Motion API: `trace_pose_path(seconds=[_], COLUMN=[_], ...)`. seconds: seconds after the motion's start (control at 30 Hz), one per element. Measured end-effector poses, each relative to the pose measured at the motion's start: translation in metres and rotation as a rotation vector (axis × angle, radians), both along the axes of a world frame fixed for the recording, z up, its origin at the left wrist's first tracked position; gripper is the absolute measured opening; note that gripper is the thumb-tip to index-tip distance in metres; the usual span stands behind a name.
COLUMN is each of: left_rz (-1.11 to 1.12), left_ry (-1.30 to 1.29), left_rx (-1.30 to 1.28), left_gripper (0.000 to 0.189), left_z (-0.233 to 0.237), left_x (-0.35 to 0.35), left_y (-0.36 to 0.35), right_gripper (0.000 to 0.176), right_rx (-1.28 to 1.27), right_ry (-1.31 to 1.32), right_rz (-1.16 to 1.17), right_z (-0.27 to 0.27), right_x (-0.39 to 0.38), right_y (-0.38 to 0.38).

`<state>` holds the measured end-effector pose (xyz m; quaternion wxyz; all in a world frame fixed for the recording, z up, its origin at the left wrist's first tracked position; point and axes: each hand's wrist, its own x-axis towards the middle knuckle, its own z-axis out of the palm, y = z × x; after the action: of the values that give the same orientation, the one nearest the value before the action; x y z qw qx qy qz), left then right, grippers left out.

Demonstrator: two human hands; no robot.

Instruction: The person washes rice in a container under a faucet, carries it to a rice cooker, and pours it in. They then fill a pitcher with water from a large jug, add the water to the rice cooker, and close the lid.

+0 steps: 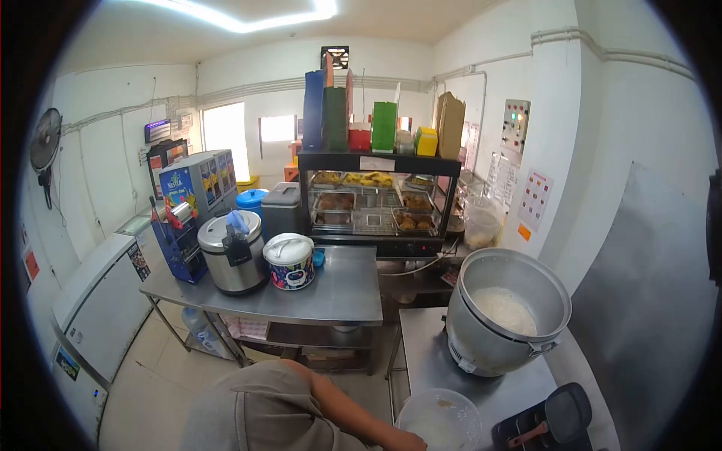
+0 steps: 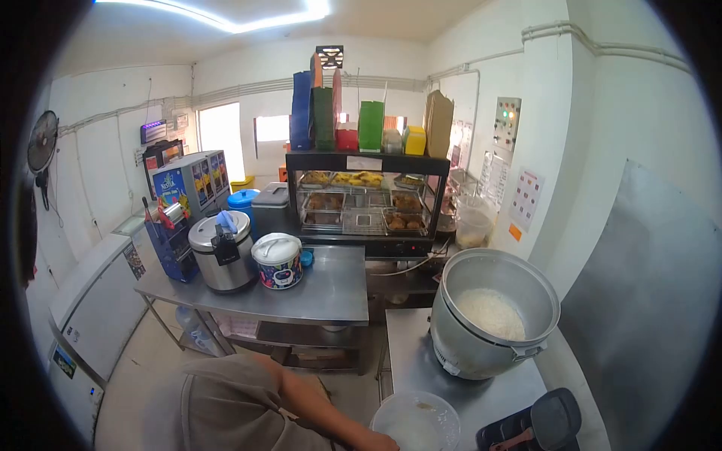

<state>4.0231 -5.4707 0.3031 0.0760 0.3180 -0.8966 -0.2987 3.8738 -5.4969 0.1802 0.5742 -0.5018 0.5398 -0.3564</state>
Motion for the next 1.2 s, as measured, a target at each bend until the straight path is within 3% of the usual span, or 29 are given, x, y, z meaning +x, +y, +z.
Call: trace_pose_path(seconds=[0.13,0.3,0.5,0.63,0.87,1.1,1.2], left_rz=[-0.006,0.031,0.044,-0.119,-0.242,-0.136,-0.21], left_ry=[0.056,-0.2,-0.085,-0.054,0.048,0.146,0.26], left_rx=[0.02,-0.038,-0.064,0.024,0.044,0.065,0.055], left_gripper=[0.017,0.016,0.013,0.011,0.015,0.025,0.026], left_z=[0.029,0.09,0.162,0.225,0.295,0.354,0.352], left_x=[-0.005,-0.018,-0.017,-0.016,0.022,0.076,0.101], left_y=[0.013,0.021,0.025,0.016,-0.047,-0.154,-0.216], right_gripper=[0.021,0.023,0.025,0.026,0.028,0.031,0.032], right_rx=[-0.007,-0.007,0.006,0.051,0.037,-0.097,-0.139], right_ry=[-0.009,-0.037,-0.145,-0.291,-0.491,-0.628,-0.668], right_rz=[0.022,0.04,0.052,-0.027,-0.212,-0.332,-0.391], right_z=[0.004,0.009,0.017,0.038,0.113,0.203,0.231], right_x=[0.004,0.006,0.008,-0.004,-0.011,0.029,0.045], right_y=[0.003,0.01,0.021,0.025,-0.01,-0.131,-0.185])
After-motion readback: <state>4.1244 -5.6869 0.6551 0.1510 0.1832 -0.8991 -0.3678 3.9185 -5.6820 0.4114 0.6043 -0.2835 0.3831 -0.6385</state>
